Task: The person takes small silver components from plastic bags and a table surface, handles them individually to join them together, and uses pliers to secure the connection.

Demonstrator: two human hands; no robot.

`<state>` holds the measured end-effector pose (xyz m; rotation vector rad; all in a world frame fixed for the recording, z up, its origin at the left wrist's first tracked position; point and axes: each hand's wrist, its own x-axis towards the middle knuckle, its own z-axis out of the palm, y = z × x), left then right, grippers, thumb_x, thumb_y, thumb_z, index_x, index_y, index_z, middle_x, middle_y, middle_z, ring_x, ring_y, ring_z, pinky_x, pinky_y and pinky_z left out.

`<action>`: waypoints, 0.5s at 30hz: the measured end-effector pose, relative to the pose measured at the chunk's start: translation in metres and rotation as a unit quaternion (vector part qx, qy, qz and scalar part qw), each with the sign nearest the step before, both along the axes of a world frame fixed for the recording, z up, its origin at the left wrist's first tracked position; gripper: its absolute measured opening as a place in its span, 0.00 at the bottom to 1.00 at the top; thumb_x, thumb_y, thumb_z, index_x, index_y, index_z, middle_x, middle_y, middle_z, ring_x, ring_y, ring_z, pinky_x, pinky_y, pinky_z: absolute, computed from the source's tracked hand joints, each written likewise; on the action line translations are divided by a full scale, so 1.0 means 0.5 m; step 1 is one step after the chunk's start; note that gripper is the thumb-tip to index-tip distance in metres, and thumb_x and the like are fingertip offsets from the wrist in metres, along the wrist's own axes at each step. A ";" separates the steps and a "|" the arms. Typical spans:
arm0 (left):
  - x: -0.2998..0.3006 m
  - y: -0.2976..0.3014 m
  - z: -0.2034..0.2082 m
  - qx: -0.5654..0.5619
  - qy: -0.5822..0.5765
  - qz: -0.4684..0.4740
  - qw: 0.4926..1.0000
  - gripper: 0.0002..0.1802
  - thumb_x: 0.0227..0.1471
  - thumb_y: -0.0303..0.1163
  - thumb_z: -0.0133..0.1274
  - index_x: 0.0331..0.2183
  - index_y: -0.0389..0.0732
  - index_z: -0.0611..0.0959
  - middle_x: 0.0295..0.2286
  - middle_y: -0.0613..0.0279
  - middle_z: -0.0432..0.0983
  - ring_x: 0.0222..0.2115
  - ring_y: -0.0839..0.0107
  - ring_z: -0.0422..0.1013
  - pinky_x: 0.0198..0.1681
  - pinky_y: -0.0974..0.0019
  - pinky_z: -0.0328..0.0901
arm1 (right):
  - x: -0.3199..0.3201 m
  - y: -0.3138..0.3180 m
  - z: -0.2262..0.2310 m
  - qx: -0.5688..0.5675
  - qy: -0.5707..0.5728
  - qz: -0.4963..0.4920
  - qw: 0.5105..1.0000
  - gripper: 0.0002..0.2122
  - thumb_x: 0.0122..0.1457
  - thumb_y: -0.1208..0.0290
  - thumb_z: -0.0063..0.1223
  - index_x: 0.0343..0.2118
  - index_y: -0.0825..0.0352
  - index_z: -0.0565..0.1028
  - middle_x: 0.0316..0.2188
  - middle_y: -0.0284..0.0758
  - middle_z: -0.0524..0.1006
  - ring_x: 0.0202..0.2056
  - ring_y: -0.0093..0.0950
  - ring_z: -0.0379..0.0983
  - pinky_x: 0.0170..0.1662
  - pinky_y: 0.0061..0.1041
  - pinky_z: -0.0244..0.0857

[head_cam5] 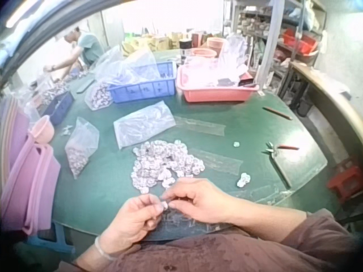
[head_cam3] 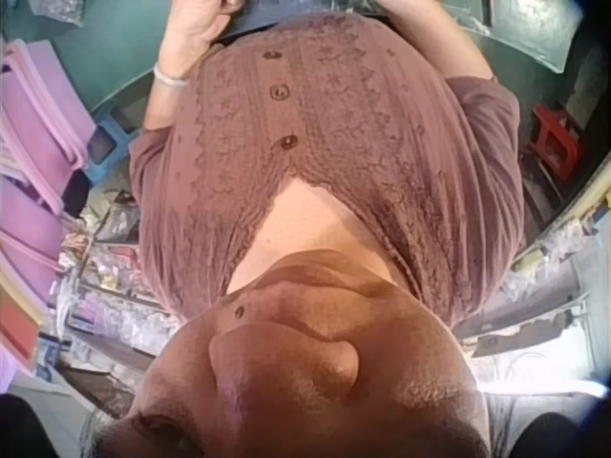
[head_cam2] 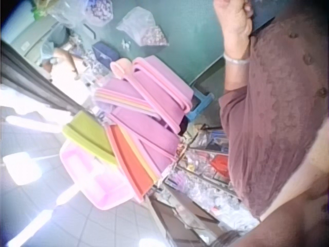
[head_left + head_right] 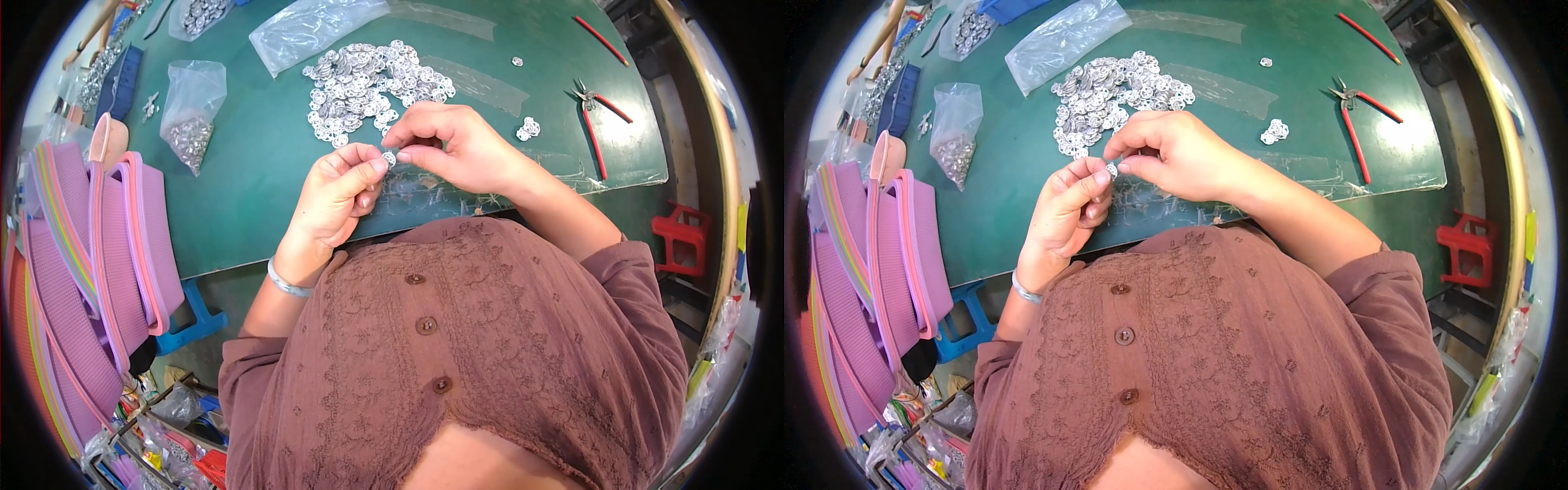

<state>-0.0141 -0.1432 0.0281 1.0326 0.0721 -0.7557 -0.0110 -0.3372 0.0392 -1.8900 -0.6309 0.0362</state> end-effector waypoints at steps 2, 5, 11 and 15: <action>0.000 0.002 -0.001 -0.016 0.013 -0.007 1.000 0.04 0.47 0.28 0.52 0.26 0.40 0.74 0.16 0.72 0.63 0.13 0.85 0.56 0.14 0.83 0.48 | 0.003 0.004 -0.001 0.009 -0.014 0.007 1.000 0.07 0.46 0.78 0.52 0.30 0.67 0.74 0.26 0.35 0.73 0.30 0.29 0.71 0.33 0.24 0.65; 0.000 0.004 -0.007 -0.045 0.044 -0.021 0.998 0.04 0.48 0.29 0.51 0.27 0.39 0.74 0.16 0.71 0.63 0.13 0.84 0.56 0.14 0.83 0.48 | 0.005 0.003 0.001 0.005 -0.009 0.022 1.000 0.05 0.46 0.78 0.52 0.28 0.68 0.74 0.26 0.35 0.73 0.30 0.29 0.71 0.33 0.24 0.65; -0.013 -0.007 0.009 -0.037 0.048 0.001 0.998 0.07 0.51 0.31 0.47 0.28 0.39 0.74 0.17 0.69 0.64 0.14 0.83 0.57 0.14 0.82 0.48 | 0.001 0.001 -0.005 -0.005 -0.044 0.012 0.999 0.04 0.46 0.76 0.51 0.26 0.68 0.72 0.24 0.35 0.72 0.26 0.29 0.69 0.30 0.24 0.63; -0.017 -0.007 0.011 0.030 -0.019 -0.003 0.999 0.09 0.52 0.33 0.45 0.29 0.37 0.74 0.17 0.68 0.64 0.13 0.83 0.57 0.13 0.82 0.48 | -0.005 0.003 0.000 -0.020 0.021 -0.026 0.999 0.04 0.47 0.74 0.50 0.25 0.68 0.72 0.22 0.35 0.71 0.22 0.27 0.67 0.27 0.23 0.62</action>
